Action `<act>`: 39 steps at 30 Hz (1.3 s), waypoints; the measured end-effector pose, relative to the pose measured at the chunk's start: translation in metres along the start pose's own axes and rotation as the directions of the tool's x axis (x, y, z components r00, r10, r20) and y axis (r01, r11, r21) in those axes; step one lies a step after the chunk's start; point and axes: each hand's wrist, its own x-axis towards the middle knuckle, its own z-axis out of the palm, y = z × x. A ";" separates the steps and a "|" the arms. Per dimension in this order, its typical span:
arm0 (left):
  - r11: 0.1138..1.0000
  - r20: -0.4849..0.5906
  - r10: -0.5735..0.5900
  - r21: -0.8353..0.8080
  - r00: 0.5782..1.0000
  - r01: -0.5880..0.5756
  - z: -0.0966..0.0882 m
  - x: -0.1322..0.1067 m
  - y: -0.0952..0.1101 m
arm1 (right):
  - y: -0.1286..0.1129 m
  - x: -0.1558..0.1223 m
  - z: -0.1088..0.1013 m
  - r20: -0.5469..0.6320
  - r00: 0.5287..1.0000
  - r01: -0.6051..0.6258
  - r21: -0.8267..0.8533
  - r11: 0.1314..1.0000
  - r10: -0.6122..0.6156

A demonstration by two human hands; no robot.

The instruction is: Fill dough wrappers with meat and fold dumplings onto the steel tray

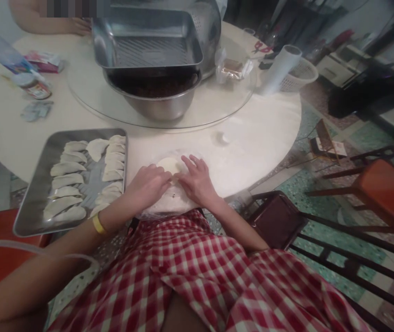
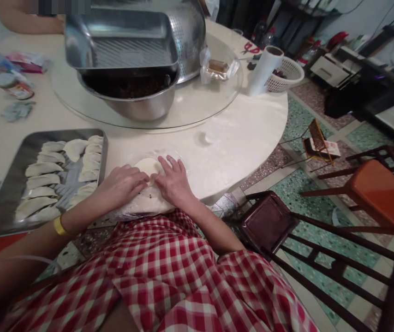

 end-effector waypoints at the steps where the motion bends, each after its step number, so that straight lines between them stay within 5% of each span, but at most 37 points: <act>1: 1.000 0.000 0.008 0.009 1.000 -0.008 0.001 -0.006 0.003 | 0.000 -0.001 -0.001 0.018 1.000 0.026 -0.009 1.000 -0.026; 11: 0.997 -0.051 0.062 0.059 0.997 -0.059 0.028 -0.047 0.025 | 0.007 -0.020 -0.008 0.123 0.980 0.164 -0.037 0.986 -0.158; 17: 0.996 -0.126 -0.059 0.054 0.990 0.067 0.023 -0.036 0.017 | 0.001 -0.008 -0.001 0.055 0.998 0.047 -0.077 0.996 -0.043; 23: 0.984 -0.151 -0.164 0.049 0.975 0.173 0.020 -0.015 0.018 | 0.004 -0.006 0.005 0.031 0.997 0.068 -0.116 0.991 -0.065; 39: 0.977 -0.148 -0.047 0.197 0.988 0.076 0.017 -0.005 0.023 | 0.009 -0.017 0.010 0.014 0.994 0.110 -0.074 0.991 -0.109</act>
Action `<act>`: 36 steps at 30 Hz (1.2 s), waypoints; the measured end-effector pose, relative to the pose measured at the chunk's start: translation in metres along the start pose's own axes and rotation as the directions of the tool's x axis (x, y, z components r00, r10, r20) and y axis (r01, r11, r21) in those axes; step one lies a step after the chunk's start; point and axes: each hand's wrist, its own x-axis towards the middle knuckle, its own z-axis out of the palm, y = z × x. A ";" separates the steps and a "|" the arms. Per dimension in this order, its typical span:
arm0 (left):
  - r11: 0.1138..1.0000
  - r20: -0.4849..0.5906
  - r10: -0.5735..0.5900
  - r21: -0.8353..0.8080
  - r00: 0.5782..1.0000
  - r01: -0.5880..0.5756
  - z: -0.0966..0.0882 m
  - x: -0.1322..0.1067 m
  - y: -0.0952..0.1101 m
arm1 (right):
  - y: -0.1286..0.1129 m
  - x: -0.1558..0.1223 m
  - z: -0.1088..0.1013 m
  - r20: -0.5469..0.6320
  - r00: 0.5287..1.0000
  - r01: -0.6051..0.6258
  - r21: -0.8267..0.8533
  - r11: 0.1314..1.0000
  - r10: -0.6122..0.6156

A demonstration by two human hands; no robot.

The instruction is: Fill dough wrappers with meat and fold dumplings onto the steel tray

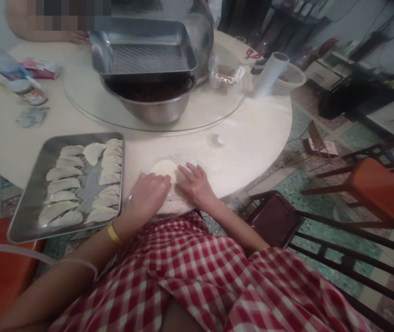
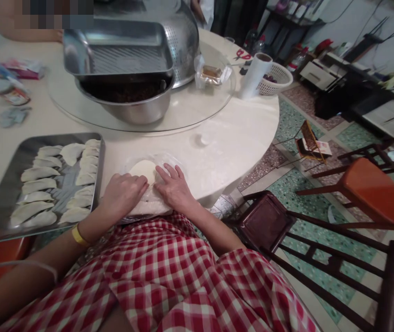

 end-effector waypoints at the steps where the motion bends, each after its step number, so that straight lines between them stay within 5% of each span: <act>1: 1.000 0.002 0.005 0.007 1.000 -0.005 -0.001 0.001 0.000 | 0.000 0.000 0.001 -0.007 1.000 0.000 0.004 1.000 0.000; 17: 0.994 0.114 -0.049 -0.089 0.992 0.059 -0.010 0.016 -0.004 | 0.000 0.003 -0.008 0.013 0.998 -0.055 0.115 0.992 0.054; 22: 0.961 0.152 -0.140 -0.217 0.978 0.172 -0.017 0.024 -0.026 | 0.004 0.027 -0.018 -0.043 0.997 -0.054 0.127 0.991 0.059; 30: 0.835 0.227 -0.249 -0.443 0.942 0.327 -0.023 0.020 -0.038 | 0.009 0.069 -0.012 0.075 0.994 0.077 0.109 0.991 -0.085; 36: 0.895 0.131 -0.272 -0.329 0.953 0.301 -0.020 0.008 -0.044 | 0.017 0.087 -0.017 0.079 0.997 -0.009 0.204 0.979 -0.008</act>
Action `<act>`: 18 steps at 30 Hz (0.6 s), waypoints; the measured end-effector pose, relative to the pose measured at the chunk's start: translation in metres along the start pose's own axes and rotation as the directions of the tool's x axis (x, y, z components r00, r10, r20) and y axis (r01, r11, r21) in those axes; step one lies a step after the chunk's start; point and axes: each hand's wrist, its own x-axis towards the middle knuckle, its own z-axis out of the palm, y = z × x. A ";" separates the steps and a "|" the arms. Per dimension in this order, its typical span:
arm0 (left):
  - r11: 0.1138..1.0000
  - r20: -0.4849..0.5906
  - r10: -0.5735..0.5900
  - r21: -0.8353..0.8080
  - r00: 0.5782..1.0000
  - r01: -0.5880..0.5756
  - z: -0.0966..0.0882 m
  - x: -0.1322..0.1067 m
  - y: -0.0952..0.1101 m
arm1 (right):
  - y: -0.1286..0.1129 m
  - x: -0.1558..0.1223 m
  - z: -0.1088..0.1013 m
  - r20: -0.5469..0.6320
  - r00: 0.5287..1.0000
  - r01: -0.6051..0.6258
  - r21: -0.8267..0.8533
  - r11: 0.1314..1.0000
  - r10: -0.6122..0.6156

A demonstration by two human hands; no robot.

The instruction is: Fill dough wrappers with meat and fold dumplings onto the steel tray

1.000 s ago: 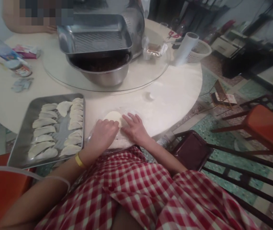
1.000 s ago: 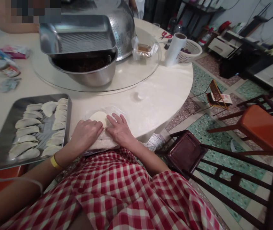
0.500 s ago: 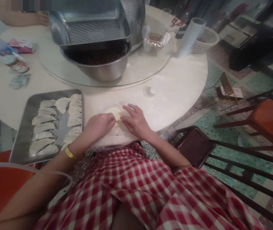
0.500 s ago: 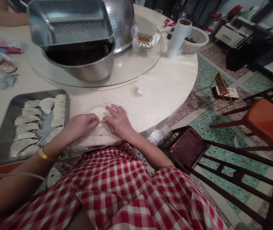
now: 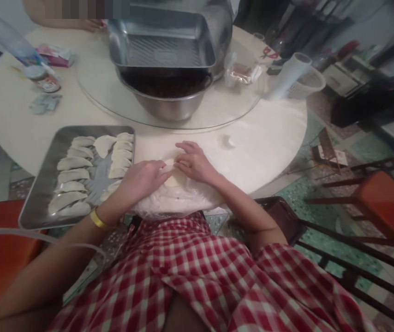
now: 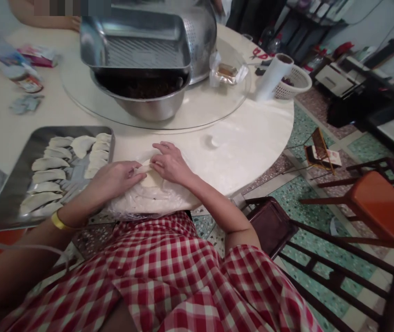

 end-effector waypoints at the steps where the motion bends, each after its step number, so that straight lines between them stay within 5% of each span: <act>1: 0.999 -0.011 0.025 0.028 1.000 -0.024 0.000 0.000 -0.001 | 0.001 0.002 -0.001 -0.006 1.000 0.010 0.004 1.000 -0.010; 8: 0.997 -0.159 0.074 -0.015 0.984 -0.078 -0.011 0.004 -0.002 | 0.002 0.010 -0.006 -0.060 0.989 0.139 0.120 0.983 -0.133; 13: 0.971 -0.398 0.007 -0.215 0.917 -0.101 -0.018 -0.025 0.007 | -0.007 0.020 -0.024 -0.101 0.995 0.035 0.296 0.955 -0.006; 16: 0.768 -0.408 -0.045 -0.598 0.912 -0.230 -0.010 -0.049 0.018 | -0.011 0.032 -0.031 -0.094 0.987 -0.087 0.359 0.929 0.128; 18: 0.463 -0.249 -0.064 -0.865 0.966 -0.192 0.000 -0.057 0.024 | -0.010 0.042 -0.030 -0.101 0.965 -0.186 0.392 0.901 0.244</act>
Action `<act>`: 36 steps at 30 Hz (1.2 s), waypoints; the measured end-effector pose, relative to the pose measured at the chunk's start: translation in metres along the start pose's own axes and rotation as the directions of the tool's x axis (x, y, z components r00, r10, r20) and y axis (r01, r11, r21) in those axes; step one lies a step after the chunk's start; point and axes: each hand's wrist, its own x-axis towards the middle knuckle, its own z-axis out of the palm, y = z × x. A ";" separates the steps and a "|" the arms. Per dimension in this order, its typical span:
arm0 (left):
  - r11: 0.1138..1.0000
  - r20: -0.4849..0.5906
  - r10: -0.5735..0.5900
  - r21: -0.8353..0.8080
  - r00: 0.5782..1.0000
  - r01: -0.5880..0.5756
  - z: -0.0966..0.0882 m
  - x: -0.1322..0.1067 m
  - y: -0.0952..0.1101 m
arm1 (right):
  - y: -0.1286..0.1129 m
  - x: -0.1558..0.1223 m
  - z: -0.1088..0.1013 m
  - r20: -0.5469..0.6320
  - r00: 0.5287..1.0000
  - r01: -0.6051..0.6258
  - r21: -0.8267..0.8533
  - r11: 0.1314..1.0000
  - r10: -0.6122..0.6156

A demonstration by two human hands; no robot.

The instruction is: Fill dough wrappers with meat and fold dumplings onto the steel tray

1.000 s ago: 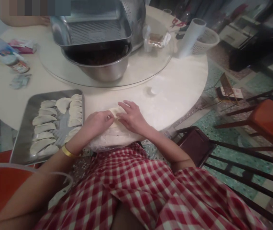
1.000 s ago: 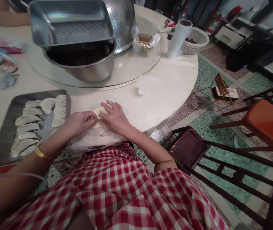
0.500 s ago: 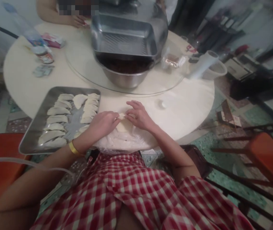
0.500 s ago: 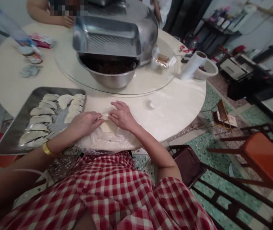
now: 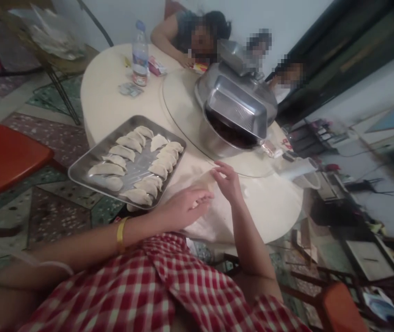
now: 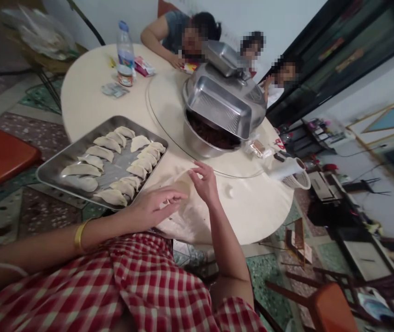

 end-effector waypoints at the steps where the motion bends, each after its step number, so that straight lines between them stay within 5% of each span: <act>1: 0.975 0.030 -0.102 -0.193 0.994 0.105 0.004 -0.002 -0.004 | 0.002 0.005 0.001 -0.026 0.998 -0.051 0.010 0.999 0.051; 4: 0.739 0.013 -0.336 -0.617 0.942 0.272 0.015 0.002 -0.019 | 0.013 0.020 0.003 -0.066 0.984 -0.165 0.024 0.986 0.166; 9: 0.564 0.013 -0.464 -0.766 0.886 0.307 0.029 0.023 -0.030 | 0.029 0.030 -0.005 -0.118 0.955 -0.271 0.027 0.962 0.273; 13: 0.354 0.093 -0.587 -0.864 0.804 0.359 0.037 0.041 -0.024 | 0.014 0.026 -0.017 -0.133 0.961 -0.242 0.035 0.970 0.244; 15: 0.253 0.135 -0.618 -0.899 0.774 0.359 0.036 0.047 -0.018 | -0.001 0.018 -0.020 -0.120 0.981 -0.154 0.007 0.988 0.153; 17: 0.178 0.163 -0.625 -0.922 0.763 0.343 0.033 0.052 -0.012 | -0.015 0.002 -0.018 -0.060 0.996 0.062 -0.119 0.991 -0.069; 20: -0.007 0.212 -0.590 -0.966 0.779 0.258 0.021 0.052 -0.005 | -0.029 -0.030 -0.004 0.136 0.902 0.431 -0.334 0.838 -0.409; 23: -0.168 0.248 -0.531 -0.968 0.810 0.186 0.007 0.047 -0.001 | -0.037 -0.059 0.010 0.220 0.788 0.612 -0.369 0.699 -0.574; 25: -0.163 0.257 -0.495 -0.966 0.830 0.202 -0.003 0.041 0.002 | -0.042 -0.065 0.011 0.194 0.730 0.675 -0.355 0.647 -0.655; 27: -0.122 0.246 -0.486 -0.969 0.839 0.213 -0.013 0.035 0.008 | -0.045 -0.054 -0.001 0.104 0.721 0.666 -0.380 0.642 -0.685; 30: -0.063 0.197 -0.529 -0.979 0.825 0.194 -0.024 0.025 0.021 | -0.037 -0.012 -0.040 -0.119 0.791 0.468 -0.514 0.719 -0.600; 33: -0.024 0.174 -0.542 -0.981 0.823 0.191 -0.030 0.017 0.029 | -0.016 0.038 -0.086 -0.323 0.870 0.130 -0.577 0.806 -0.372; 36: -0.004 0.152 -0.564 -0.983 0.811 0.182 -0.033 0.015 0.031 | 0.006 0.075 -0.111 -0.295 0.946 -0.052 -0.542 0.838 -0.132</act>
